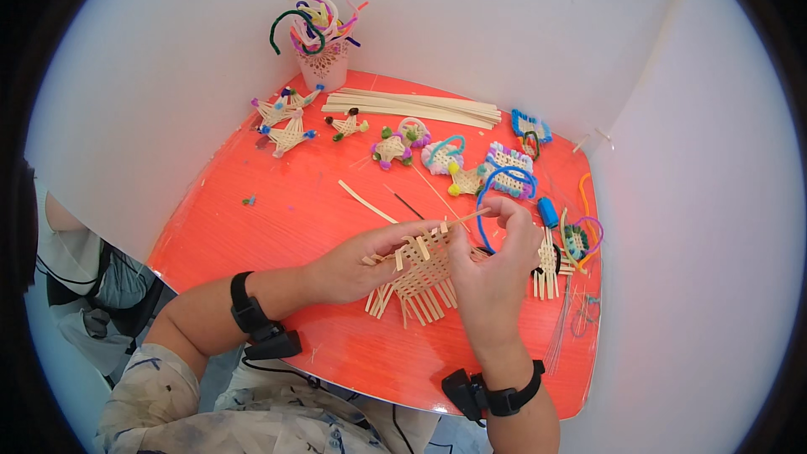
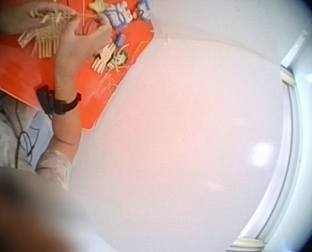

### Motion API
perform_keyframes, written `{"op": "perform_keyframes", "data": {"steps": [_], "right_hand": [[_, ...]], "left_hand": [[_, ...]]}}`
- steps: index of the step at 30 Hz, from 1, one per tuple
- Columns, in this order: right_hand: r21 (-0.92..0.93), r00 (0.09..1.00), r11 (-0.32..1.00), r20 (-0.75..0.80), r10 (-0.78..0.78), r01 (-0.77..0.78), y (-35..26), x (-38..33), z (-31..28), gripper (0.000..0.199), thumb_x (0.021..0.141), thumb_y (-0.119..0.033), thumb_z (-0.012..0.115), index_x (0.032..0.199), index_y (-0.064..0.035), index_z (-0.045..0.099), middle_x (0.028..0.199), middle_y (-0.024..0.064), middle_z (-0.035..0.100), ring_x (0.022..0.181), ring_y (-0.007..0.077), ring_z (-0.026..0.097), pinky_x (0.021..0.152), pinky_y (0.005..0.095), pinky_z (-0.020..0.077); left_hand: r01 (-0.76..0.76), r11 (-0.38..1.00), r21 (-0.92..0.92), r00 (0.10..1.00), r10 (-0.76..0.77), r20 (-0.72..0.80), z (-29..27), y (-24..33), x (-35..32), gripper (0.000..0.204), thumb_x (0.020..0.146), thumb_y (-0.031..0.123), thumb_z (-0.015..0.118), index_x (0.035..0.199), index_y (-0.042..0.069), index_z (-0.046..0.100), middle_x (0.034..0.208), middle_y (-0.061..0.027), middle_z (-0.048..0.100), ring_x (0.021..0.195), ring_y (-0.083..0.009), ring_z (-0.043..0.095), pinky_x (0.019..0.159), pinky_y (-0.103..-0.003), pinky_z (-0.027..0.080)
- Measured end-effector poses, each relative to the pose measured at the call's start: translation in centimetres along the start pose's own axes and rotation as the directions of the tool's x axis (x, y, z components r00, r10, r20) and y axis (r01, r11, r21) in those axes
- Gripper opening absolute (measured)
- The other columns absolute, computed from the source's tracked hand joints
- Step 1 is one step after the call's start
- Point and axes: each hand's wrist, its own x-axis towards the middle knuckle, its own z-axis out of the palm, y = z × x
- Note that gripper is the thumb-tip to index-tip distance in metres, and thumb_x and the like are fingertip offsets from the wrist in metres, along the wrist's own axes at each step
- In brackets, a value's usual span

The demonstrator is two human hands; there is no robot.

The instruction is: The person is weaving bamboo sticks to create a decorative mat or base.

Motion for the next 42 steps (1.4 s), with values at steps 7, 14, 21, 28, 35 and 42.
{"op": "perform_keyframes", "data": {"steps": [7, 14, 21, 28, 35, 42], "right_hand": [[0.015, 0.999, 0.999, -0.008, 0.040, -0.040, 0.15, -0.05, -0.07, 0.032, 0.073, -0.009, 0.075, 0.095, -0.0021, 0.052, 0.094, 0.0093, 0.055, 0.094, 0.0251, 0.049, 0.084, 0.0378, 0.0394], [0.078, 0.999, 0.997, -0.025, 0.024, -0.022, 0.35, 0.05, 0.18, 0.021, 0.071, -0.005, 0.073, 0.084, -0.0033, 0.057, 0.085, 0.0075, 0.058, 0.086, 0.0244, 0.053, 0.079, 0.0359, 0.0416], [0.016, 0.999, 0.999, -0.014, -0.040, 0.040, 0.35, 0.07, -0.01, 0.017, 0.070, -0.005, 0.073, 0.077, -0.0054, 0.058, 0.082, 0.0057, 0.058, 0.083, 0.0234, 0.052, 0.077, 0.0362, 0.0404], [-0.051, 0.995, 0.994, -0.030, -0.096, 0.094, -0.07, -0.13, 0.25, 0.020, 0.068, -0.006, 0.073, 0.077, -0.0085, 0.055, 0.083, 0.0035, 0.056, 0.088, 0.0227, 0.050, 0.082, 0.0368, 0.0342], [-0.141, 0.985, 0.978, -0.059, -0.163, 0.154, -0.29, -0.37, 0.38, 0.023, 0.065, -0.004, 0.073, 0.074, -0.0101, 0.053, 0.085, 0.0025, 0.056, 0.090, 0.0231, 0.049, 0.083, 0.0383, 0.0307], [-0.149, 0.982, 0.975, -0.066, -0.177, 0.166, -0.43, -0.60, 0.55, 0.025, 0.064, -0.003, 0.074, 0.073, -0.0103, 0.052, 0.086, 0.0022, 0.057, 0.090, 0.0224, 0.049, 0.082, 0.0377, 0.0292]], "left_hand": [[0.016, 1.000, 0.007, 1.000, -0.016, 0.010, -0.11, -0.16, 0.01, 0.050, 0.099, 0.006, 0.041, 0.147, 0.003, 0.027, 0.141, -0.0090, 0.043, 0.131, -0.0161, 0.041, 0.108, -0.033, 0.034], [0.033, 0.999, -0.005, 0.999, -0.033, -0.007, 0.06, 0.05, 0.04, 0.057, 0.090, -0.006, 0.036, 0.146, 0.002, 0.028, 0.138, -0.0113, 0.046, 0.129, -0.0162, 0.044, 0.108, -0.031, 0.035], [0.012, 1.000, 0.019, 1.000, -0.012, -0.006, 0.11, 0.07, 0.02, 0.058, 0.089, -0.006, 0.036, 0.146, 0.001, 0.028, 0.137, -0.0108, 0.047, 0.129, -0.0155, 0.044, 0.108, -0.031, 0.035], [-0.010, 1.000, -0.014, 1.000, 0.010, 0.027, -0.04, -0.56, 0.02, 0.056, 0.093, -0.001, 0.040, 0.147, 0.002, 0.025, 0.142, -0.0102, 0.042, 0.131, -0.0158, 0.041, 0.109, -0.031, 0.034], [-0.016, 1.000, 0.013, 0.999, 0.016, 0.035, 0.46, -0.15, -0.17, 0.054, 0.097, 0.002, 0.044, 0.148, 0.002, 0.025, 0.147, -0.0103, 0.038, 0.134, -0.0172, 0.038, 0.111, -0.032, 0.032], [-0.009, 0.991, 0.132, 1.000, 0.007, 0.020, 0.56, 0.19, -0.26, 0.055, 0.096, 0.000, 0.043, 0.148, 0.002, 0.026, 0.147, -0.0103, 0.038, 0.134, -0.0167, 0.038, 0.111, -0.031, 0.032]]}}
